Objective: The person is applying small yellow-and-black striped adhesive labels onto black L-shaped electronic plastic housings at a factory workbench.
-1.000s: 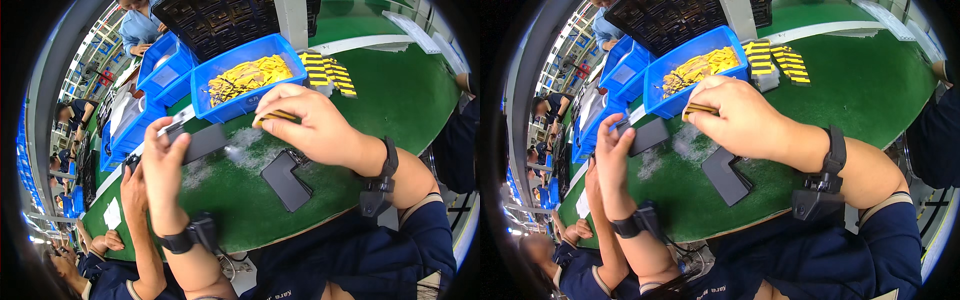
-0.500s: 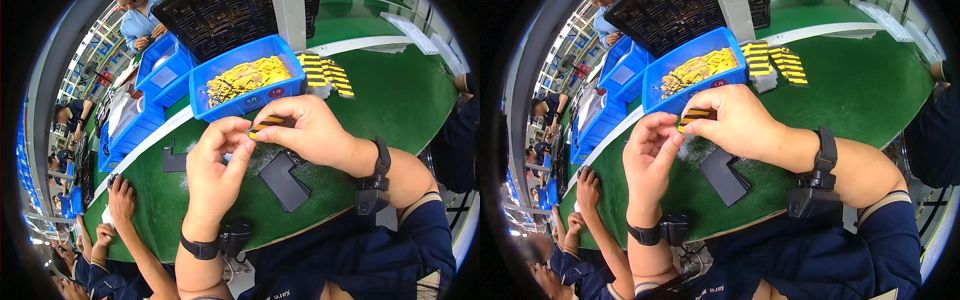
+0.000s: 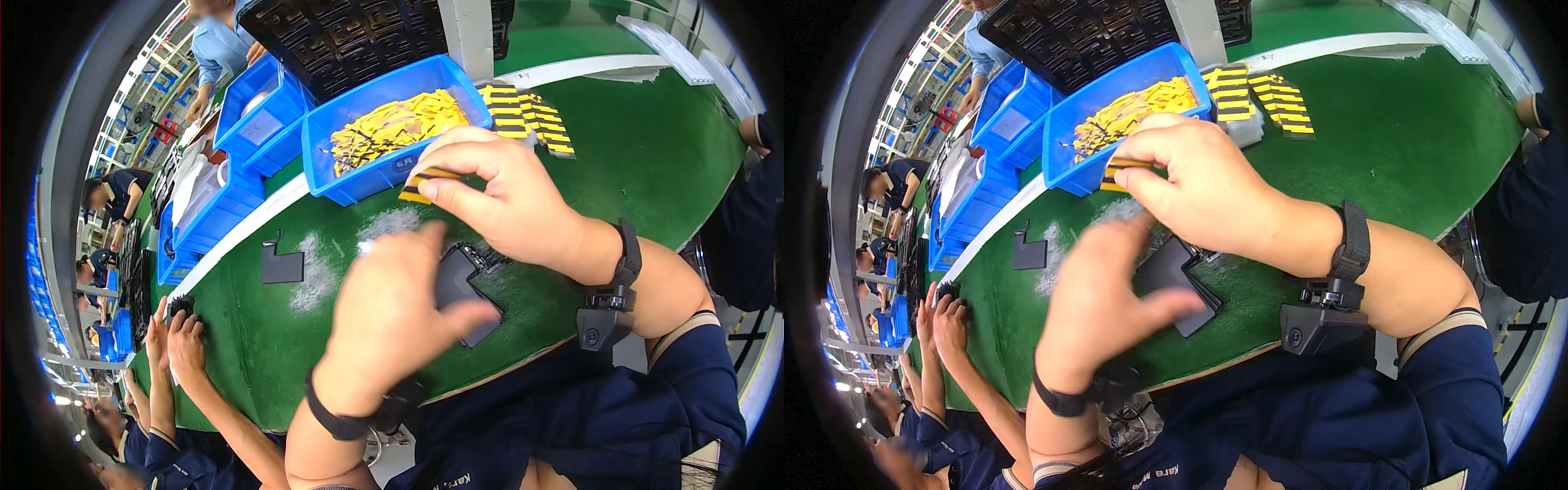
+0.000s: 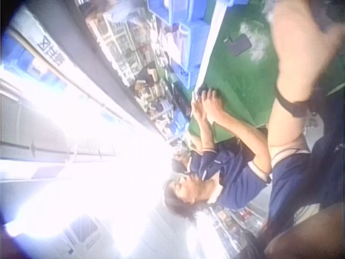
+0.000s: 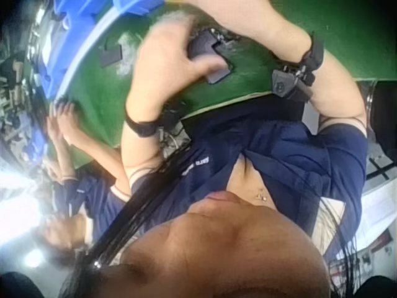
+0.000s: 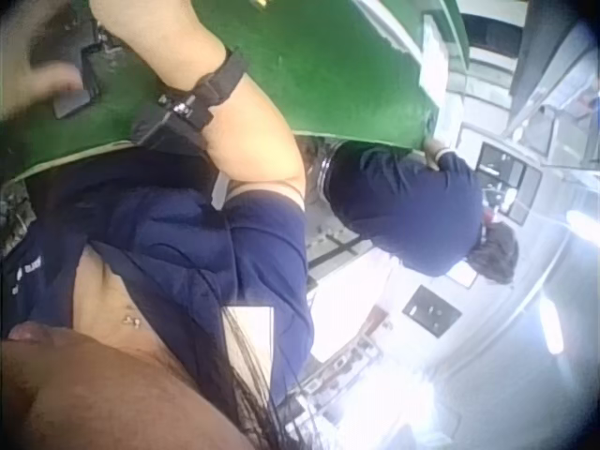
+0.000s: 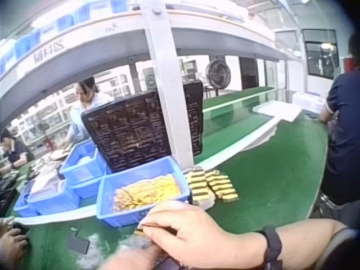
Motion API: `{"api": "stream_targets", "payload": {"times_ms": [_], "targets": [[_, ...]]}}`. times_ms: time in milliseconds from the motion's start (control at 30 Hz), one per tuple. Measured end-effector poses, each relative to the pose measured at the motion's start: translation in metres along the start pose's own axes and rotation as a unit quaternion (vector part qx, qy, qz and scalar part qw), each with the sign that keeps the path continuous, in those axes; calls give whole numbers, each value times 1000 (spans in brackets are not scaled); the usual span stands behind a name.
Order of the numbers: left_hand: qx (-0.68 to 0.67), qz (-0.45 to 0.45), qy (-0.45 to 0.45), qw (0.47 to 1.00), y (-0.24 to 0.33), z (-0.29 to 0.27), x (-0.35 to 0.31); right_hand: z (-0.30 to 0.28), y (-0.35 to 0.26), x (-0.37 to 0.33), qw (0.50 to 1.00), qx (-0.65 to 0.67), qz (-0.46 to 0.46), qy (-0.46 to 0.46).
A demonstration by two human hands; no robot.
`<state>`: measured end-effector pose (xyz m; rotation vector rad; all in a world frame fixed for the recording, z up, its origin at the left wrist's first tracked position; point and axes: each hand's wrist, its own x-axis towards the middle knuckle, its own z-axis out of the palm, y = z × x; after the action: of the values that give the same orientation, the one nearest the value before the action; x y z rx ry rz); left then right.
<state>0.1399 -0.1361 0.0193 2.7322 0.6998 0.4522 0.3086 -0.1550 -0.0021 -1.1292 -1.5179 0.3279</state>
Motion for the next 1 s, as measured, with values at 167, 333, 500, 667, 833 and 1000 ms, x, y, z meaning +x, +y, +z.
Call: {"api": "stream_targets", "payload": {"times_ms": [167, 333, 500, 667, 833, 1000], "targets": [[29, -2, -17, 999, 10, 8, -5, 1, -4, -1, 1000, -17, -8, -11], [-432, -186, 63, 880, -13, 11, -5, 0, -14, -3, 994, 73, 78, 1], [-567, -171, 95, 800, -14, 9, -2, 0, -17, -4, 996, 50, 73, -1], [-572, -168, 98, 797, -10, 8, -2, 2, -16, -5, 998, 28, 44, 17], [-567, -159, 106, 801, -9, 7, -2, 5, -14, -7, 999, -18, -26, 45], [-558, -166, 109, 806, -9, 9, -2, 9, -8, -6, 992, -66, -92, 61]]}}
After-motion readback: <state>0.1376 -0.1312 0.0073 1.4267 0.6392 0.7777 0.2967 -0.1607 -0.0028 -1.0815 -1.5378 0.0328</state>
